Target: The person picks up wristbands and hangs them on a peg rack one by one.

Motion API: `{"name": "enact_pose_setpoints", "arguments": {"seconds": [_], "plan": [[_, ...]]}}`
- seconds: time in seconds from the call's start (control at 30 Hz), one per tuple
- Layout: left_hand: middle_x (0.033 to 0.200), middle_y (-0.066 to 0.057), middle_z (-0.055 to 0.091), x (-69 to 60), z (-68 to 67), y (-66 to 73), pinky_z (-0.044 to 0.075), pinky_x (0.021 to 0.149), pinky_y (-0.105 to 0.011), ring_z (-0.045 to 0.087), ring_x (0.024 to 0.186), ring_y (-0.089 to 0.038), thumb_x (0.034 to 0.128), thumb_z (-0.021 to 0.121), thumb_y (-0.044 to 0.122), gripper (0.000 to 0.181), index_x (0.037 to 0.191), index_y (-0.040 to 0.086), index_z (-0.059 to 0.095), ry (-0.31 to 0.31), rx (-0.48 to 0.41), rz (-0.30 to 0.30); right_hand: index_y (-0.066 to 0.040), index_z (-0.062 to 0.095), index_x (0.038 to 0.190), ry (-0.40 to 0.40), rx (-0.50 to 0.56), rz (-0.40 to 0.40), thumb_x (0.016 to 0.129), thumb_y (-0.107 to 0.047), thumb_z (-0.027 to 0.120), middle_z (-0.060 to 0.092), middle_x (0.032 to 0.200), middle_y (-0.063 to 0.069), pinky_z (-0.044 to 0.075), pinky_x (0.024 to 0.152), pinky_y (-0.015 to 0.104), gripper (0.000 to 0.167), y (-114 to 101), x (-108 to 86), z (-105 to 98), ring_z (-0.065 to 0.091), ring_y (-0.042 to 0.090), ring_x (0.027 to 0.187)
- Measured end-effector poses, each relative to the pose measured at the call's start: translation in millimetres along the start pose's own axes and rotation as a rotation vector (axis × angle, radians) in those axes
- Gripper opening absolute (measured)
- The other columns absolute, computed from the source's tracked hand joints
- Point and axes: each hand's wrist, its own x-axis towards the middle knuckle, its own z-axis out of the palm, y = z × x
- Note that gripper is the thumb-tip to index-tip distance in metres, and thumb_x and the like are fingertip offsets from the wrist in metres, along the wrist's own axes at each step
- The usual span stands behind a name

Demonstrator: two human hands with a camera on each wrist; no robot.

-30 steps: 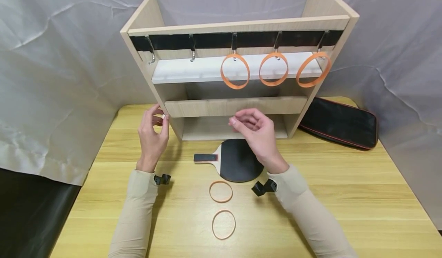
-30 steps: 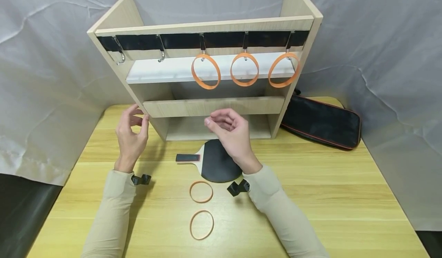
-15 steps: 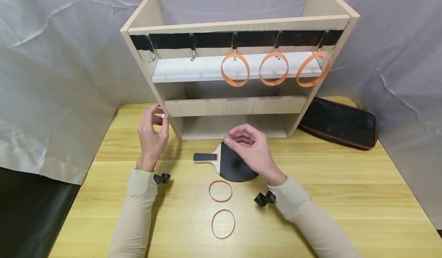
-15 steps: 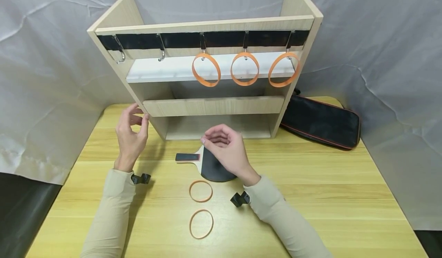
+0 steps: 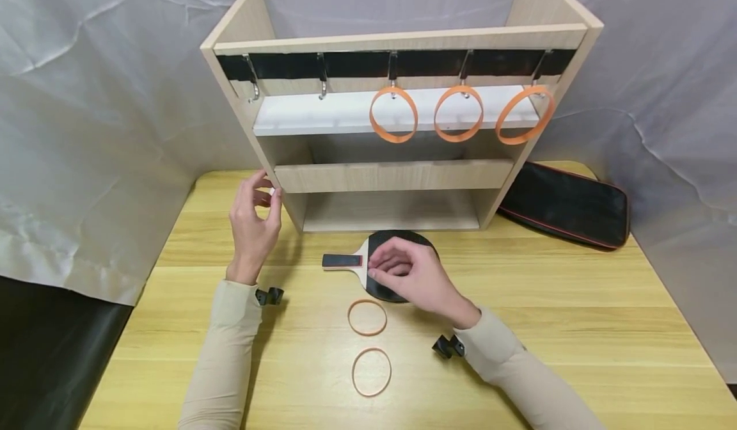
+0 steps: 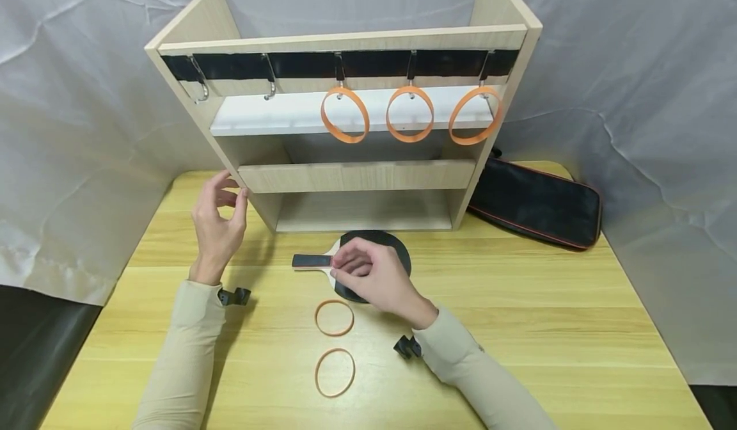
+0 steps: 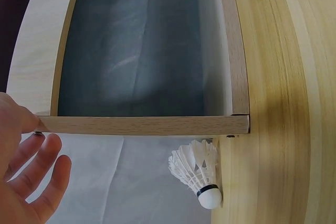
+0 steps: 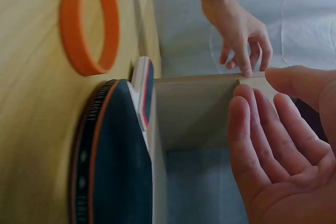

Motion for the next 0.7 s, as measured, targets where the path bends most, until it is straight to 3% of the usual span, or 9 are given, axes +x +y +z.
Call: {"name": "enact_pose_setpoints", "arguments": {"seconds": [0.17, 0.7], "plan": [[0.110, -0.026, 0.073, 0.5, -1.2, -0.9, 0.056, 0.077, -0.012, 0.071, 0.078, -0.037, 0.1023, 0.071, -0.001, 0.033, 0.135, -0.007, 0.066, -0.010, 0.004, 0.001, -0.008, 0.077, 0.108, -0.059, -0.073, -0.004, 0.092, -0.003, 0.086, 0.082, 0.103, 0.007, 0.069, 0.079, 0.028, 0.019, 2, -9.6, -1, 0.079, 0.013, 0.090], [0.110, -0.026, 0.073, 0.0, 1.0, -2.2, 0.054, 0.077, -0.010, 0.070, 0.077, -0.036, 0.1017, 0.071, -0.003, 0.033, 0.134, -0.006, 0.066, 0.010, -0.002, -0.003, -0.005, 0.075, 0.106, -0.214, -0.159, -0.005, 0.093, -0.002, 0.084, 0.081, 0.093, 0.002, 0.068, 0.074, 0.027, 0.016, 18, -36.3, 0, 0.076, 0.007, 0.083]]}}
